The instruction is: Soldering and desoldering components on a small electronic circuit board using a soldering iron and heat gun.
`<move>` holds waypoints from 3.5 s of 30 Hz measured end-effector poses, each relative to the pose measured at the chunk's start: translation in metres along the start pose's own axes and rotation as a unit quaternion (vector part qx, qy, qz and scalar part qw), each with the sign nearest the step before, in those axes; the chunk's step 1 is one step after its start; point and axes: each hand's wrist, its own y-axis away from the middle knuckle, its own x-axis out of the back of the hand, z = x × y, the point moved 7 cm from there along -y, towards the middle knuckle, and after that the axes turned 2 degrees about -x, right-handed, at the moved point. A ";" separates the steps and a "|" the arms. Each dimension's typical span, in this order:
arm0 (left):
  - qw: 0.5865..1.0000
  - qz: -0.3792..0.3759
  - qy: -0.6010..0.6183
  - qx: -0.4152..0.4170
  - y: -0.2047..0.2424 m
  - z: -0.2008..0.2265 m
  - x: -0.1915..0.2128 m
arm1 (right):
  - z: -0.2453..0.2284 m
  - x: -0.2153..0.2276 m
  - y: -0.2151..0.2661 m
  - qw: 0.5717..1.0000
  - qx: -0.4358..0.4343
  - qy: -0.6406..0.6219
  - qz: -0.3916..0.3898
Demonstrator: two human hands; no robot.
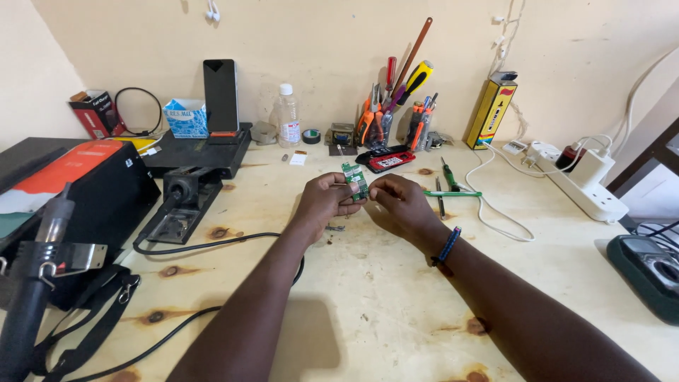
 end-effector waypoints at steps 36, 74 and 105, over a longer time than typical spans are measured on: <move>0.828 0.202 -0.517 -0.080 -0.070 0.064 0.059 | 0.020 0.002 -0.005 0.957 -0.026 0.287 -0.021; 0.827 0.135 -0.531 -0.122 -0.044 0.094 0.010 | 0.017 -0.001 -0.007 0.992 -0.024 0.114 -0.058; 0.853 0.102 -0.496 -0.129 0.057 0.070 -0.013 | 0.013 -0.004 0.006 0.981 -0.086 -0.173 -0.035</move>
